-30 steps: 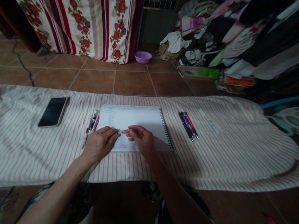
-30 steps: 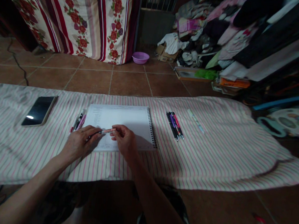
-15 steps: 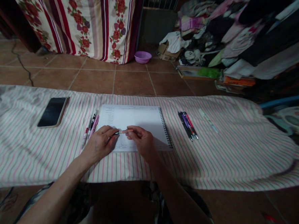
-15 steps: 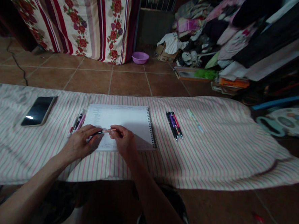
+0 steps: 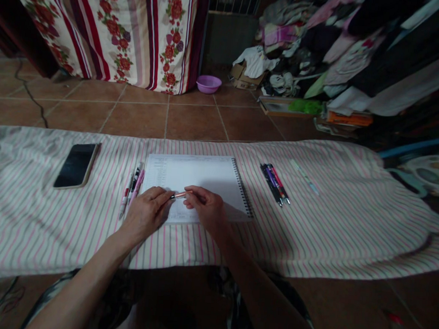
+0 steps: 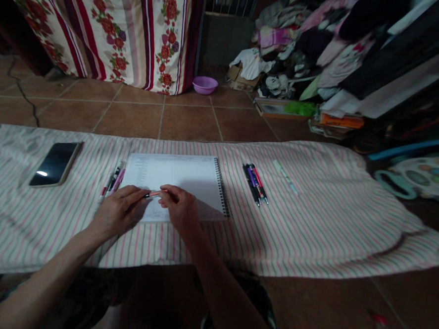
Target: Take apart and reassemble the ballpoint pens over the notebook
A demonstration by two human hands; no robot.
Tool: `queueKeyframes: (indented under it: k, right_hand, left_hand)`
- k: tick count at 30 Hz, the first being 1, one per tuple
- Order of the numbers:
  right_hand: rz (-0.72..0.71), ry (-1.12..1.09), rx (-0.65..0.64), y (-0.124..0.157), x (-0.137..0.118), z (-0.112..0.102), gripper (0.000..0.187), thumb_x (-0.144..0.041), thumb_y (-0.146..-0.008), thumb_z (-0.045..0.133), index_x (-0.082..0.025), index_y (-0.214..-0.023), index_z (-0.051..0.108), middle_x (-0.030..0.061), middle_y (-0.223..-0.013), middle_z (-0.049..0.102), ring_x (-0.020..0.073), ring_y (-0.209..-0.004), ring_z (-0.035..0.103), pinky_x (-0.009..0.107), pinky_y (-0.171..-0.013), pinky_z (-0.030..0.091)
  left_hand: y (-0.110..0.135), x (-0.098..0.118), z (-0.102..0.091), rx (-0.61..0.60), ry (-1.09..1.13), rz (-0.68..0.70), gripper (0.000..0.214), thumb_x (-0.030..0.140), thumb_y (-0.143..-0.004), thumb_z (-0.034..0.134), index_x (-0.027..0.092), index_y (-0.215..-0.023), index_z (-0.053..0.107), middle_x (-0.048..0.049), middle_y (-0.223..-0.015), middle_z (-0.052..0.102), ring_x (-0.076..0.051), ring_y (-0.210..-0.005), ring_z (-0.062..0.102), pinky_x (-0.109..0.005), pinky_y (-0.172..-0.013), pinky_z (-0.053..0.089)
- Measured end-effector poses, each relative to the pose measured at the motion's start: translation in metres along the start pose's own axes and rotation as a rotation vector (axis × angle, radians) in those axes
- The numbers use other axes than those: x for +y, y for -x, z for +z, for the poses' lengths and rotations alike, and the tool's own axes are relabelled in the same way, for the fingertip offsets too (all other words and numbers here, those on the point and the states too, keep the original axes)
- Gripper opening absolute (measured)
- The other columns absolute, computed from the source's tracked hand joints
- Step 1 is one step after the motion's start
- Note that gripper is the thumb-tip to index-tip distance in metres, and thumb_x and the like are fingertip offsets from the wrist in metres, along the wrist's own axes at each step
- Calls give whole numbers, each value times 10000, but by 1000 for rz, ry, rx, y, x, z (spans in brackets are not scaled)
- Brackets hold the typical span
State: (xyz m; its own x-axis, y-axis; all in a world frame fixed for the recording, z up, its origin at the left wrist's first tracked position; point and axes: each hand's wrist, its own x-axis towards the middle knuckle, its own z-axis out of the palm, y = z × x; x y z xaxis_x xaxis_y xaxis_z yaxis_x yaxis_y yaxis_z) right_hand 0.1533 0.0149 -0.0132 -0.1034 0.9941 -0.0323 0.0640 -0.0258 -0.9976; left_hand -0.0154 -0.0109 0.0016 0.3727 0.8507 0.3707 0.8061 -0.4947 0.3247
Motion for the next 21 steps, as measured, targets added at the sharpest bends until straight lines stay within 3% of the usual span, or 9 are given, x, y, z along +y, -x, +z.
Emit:
queueKeyframes:
  k: [16, 21]
  right_hand:
    - [-84, 7, -32, 0, 1, -1, 235, -253, -728, 588, -185, -950, 624, 24, -770, 710, 161, -664, 680, 289, -659, 567]
    - [-139, -42, 5, 1, -1, 1, 258, -243, -737, 586, -198, -980, 509, 23, -825, 700, 157, -679, 681, 285, -643, 571]
  left_hand:
    - [0, -1, 0, 25, -15, -34, 306, 248, -880, 368, 104, -1035, 589, -97, -844, 633, -192, -773, 599, -307, -683, 496]
    - [-1, 0, -1, 24, 2, -42, 308, 246, -878, 373, 109, -1081, 559, -89, -843, 637, -183, -771, 599, -300, -688, 494]
